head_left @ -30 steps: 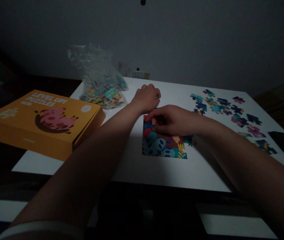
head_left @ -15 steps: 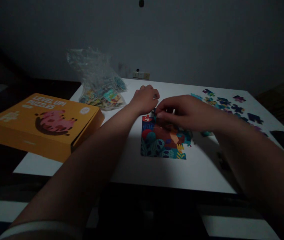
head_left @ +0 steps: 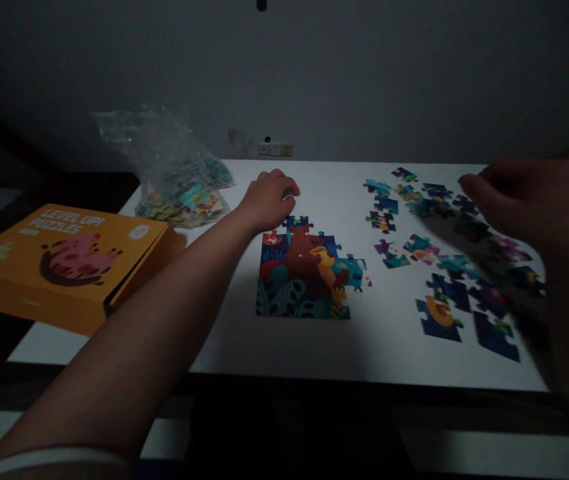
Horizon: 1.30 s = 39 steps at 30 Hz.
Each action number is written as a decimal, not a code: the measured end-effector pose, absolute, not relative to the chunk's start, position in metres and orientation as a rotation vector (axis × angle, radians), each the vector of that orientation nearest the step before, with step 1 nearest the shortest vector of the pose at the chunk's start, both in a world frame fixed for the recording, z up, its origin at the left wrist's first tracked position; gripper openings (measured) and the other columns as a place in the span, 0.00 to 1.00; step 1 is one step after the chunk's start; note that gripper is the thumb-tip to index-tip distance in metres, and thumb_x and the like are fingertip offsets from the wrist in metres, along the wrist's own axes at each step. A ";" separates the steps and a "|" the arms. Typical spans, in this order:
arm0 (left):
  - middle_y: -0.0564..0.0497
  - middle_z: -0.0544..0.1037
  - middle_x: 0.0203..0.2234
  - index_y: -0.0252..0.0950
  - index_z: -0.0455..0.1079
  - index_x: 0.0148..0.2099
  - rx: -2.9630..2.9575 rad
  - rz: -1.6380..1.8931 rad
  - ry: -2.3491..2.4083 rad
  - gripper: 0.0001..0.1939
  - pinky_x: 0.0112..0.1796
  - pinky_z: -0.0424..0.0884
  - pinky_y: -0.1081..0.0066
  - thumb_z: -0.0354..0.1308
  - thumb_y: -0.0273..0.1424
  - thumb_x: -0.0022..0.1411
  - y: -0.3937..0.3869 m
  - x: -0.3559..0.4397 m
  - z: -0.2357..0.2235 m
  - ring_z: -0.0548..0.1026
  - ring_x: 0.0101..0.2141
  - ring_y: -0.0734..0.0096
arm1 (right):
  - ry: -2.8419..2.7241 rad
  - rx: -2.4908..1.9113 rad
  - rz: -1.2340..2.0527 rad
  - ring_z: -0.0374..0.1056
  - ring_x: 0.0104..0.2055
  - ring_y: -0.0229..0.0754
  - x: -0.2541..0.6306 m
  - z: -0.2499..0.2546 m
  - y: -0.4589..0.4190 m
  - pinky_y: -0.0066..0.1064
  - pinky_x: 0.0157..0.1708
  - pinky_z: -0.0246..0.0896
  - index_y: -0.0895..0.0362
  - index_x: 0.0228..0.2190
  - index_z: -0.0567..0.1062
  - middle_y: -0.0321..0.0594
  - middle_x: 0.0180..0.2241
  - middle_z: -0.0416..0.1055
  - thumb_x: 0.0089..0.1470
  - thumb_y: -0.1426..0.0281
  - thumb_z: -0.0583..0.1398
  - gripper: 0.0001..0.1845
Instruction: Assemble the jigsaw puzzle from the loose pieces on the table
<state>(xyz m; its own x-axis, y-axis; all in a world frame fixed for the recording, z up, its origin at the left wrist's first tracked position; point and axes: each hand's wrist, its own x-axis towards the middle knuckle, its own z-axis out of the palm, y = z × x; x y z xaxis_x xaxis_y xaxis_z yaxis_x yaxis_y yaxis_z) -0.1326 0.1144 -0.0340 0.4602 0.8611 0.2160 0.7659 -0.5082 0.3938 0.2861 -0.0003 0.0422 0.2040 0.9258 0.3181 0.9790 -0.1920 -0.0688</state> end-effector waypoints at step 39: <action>0.38 0.85 0.59 0.43 0.86 0.58 2.577 0.513 1.330 0.22 0.71 0.73 0.37 0.58 0.46 0.74 0.127 -0.154 -0.028 0.80 0.64 0.37 | -2.350 -1.915 0.761 0.76 0.39 0.54 0.275 0.037 -0.010 0.43 0.40 0.62 0.51 0.45 0.81 0.45 0.40 0.83 0.53 0.41 0.77 0.31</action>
<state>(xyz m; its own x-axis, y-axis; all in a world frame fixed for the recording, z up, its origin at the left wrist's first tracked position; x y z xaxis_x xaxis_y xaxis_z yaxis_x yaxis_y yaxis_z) -0.1542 0.1270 -0.0282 0.5362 0.8166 0.2138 0.7486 -0.5770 0.3266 0.2755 -0.0098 0.0367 -0.2492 0.9252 -0.2860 0.9172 0.1307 -0.3764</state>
